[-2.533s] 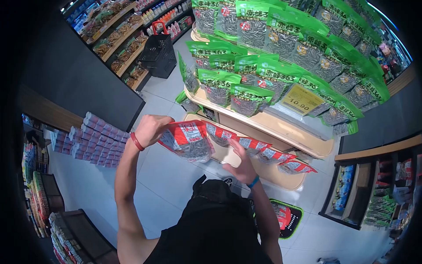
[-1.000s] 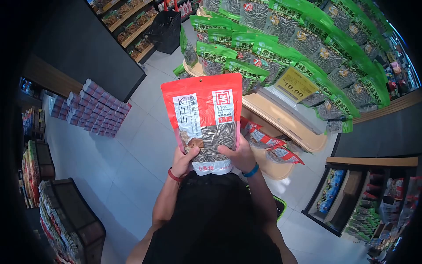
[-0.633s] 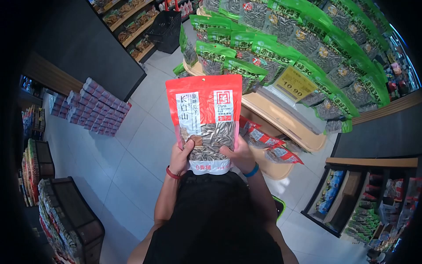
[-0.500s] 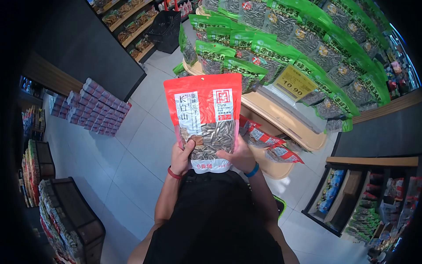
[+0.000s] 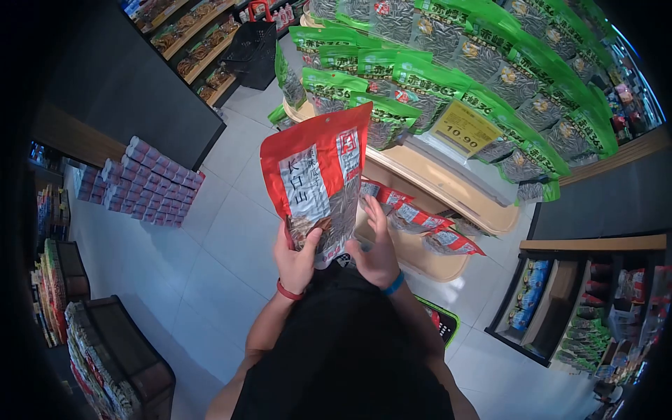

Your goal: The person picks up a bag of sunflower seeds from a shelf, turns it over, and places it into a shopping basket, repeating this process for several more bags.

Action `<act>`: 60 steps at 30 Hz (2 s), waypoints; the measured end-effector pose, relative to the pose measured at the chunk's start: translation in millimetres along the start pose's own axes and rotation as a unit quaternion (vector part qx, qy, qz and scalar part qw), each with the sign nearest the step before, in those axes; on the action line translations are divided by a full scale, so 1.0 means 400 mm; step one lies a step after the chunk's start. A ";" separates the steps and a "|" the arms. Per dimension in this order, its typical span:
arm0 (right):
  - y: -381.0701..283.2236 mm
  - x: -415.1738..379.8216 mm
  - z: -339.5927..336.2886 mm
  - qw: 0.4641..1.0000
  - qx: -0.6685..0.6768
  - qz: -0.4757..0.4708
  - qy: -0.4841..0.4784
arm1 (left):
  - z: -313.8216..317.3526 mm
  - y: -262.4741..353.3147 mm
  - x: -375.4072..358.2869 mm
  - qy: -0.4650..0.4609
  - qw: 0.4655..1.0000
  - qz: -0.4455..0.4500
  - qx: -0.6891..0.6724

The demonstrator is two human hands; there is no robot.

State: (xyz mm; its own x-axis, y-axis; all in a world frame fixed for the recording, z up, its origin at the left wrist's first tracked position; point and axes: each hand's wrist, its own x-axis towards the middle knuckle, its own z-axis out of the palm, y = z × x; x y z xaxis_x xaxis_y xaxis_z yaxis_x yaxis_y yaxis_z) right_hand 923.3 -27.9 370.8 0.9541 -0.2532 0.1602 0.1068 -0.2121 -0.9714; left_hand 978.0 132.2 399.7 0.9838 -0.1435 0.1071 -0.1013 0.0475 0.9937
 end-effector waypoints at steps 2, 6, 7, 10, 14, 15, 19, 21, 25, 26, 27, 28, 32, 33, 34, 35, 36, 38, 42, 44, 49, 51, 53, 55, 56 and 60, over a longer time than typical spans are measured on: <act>-0.055 -0.001 0.034 0.981 0.162 -0.100 -0.046 | 0.017 0.009 -0.028 -0.038 0.994 0.044 0.094; -0.019 -0.029 -0.011 0.963 0.265 -0.016 -0.056 | 0.012 0.113 -0.020 -0.233 0.893 0.287 0.256; 0.002 -0.041 -0.036 0.929 0.362 0.051 -0.054 | 0.001 0.108 -0.018 -0.239 0.893 0.289 0.251; 0.061 -0.090 -0.106 0.885 0.449 0.123 -0.008 | -0.044 0.058 0.008 -0.377 0.895 0.228 0.073; 0.137 -0.147 -0.124 0.837 0.531 0.121 0.038 | -0.062 0.007 0.025 -0.221 0.929 0.265 0.131; 0.134 -0.152 -0.114 0.836 0.533 0.119 0.046 | -0.052 0.005 0.036 -0.215 0.967 0.137 -0.016; 0.062 -0.147 -0.081 0.889 0.441 0.108 0.058 | -0.096 -0.085 0.041 -0.319 0.893 -0.165 -0.273; 0.012 -0.132 -0.074 0.935 0.337 0.097 0.052 | -0.100 -0.107 0.053 -0.377 0.845 -0.236 -0.297; 0.002 -0.139 -0.067 0.976 0.188 0.092 0.051 | -0.093 -0.102 0.057 -0.374 0.853 -0.233 -0.278; -0.015 -0.136 -0.056 0.980 0.151 0.109 0.074 | -0.092 -0.106 0.052 -0.370 0.858 -0.234 -0.269; -0.025 -0.138 -0.045 0.981 0.114 0.126 0.097 | -0.092 -0.109 0.049 -0.365 0.863 -0.235 -0.259; -0.025 -0.145 -0.036 0.980 0.114 0.128 0.105 | -0.091 -0.109 0.048 -0.372 0.859 -0.239 -0.257; -0.026 -0.173 -0.021 0.968 0.127 0.138 0.165 | -0.077 -0.111 0.051 -0.402 0.861 -0.216 -0.226; -0.027 -0.184 -0.019 0.964 0.131 0.149 0.180 | -0.073 -0.113 0.051 -0.411 0.865 -0.199 -0.207; -0.026 -0.196 -0.019 0.961 0.130 0.151 0.190 | -0.068 -0.111 0.050 -0.420 0.860 -0.203 -0.207; -0.024 -0.209 -0.021 0.958 0.139 0.167 0.190 | -0.061 -0.105 0.051 -0.428 0.860 -0.194 -0.199; -0.022 -0.220 -0.023 0.953 0.147 0.181 0.191 | -0.052 -0.103 0.053 -0.436 0.860 -0.184 -0.191; -0.020 -0.232 -0.031 0.956 0.135 0.159 0.205 | -0.048 -0.122 0.069 -0.469 0.847 -0.187 -0.167; -0.024 -0.267 -0.048 0.921 0.218 0.097 0.307 | 0.000 -0.084 0.068 -0.556 0.819 -0.113 -0.089; -0.051 -0.304 -0.073 0.903 0.218 0.167 0.330 | 0.031 -0.095 0.049 -0.579 0.787 -0.158 -0.143; -0.035 -0.370 -0.074 0.894 0.160 0.175 0.381 | 0.122 -0.142 0.022 -0.578 0.790 -0.177 -0.100; -0.028 -0.413 -0.058 0.875 0.160 0.174 0.423 | 0.152 -0.146 -0.002 -0.590 0.784 -0.177 -0.080; -0.024 -0.450 -0.038 0.858 0.104 0.147 0.481 | 0.179 -0.152 -0.015 -0.638 0.747 -0.176 -0.071; -0.025 -0.502 -0.030 0.836 0.101 0.188 0.505 | 0.209 -0.171 -0.033 -0.676 0.714 -0.171 -0.062; -0.024 -0.524 -0.024 0.823 0.101 0.229 0.510 | 0.225 -0.170 -0.042 -0.691 0.700 -0.170 -0.061; 0.007 -0.595 0.002 0.775 0.034 0.240 0.584 | 0.295 -0.178 -0.112 -0.756 0.650 -0.071 0.019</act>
State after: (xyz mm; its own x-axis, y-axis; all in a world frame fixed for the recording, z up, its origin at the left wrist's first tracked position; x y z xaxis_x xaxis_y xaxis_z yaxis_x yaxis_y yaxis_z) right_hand 696.9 32.7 329.8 -0.0104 -0.9772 -0.2120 -0.1292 0.2115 -0.9688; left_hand 923.8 18.6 327.9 -0.2842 -0.9530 -0.1050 -0.0575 -0.0924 0.9941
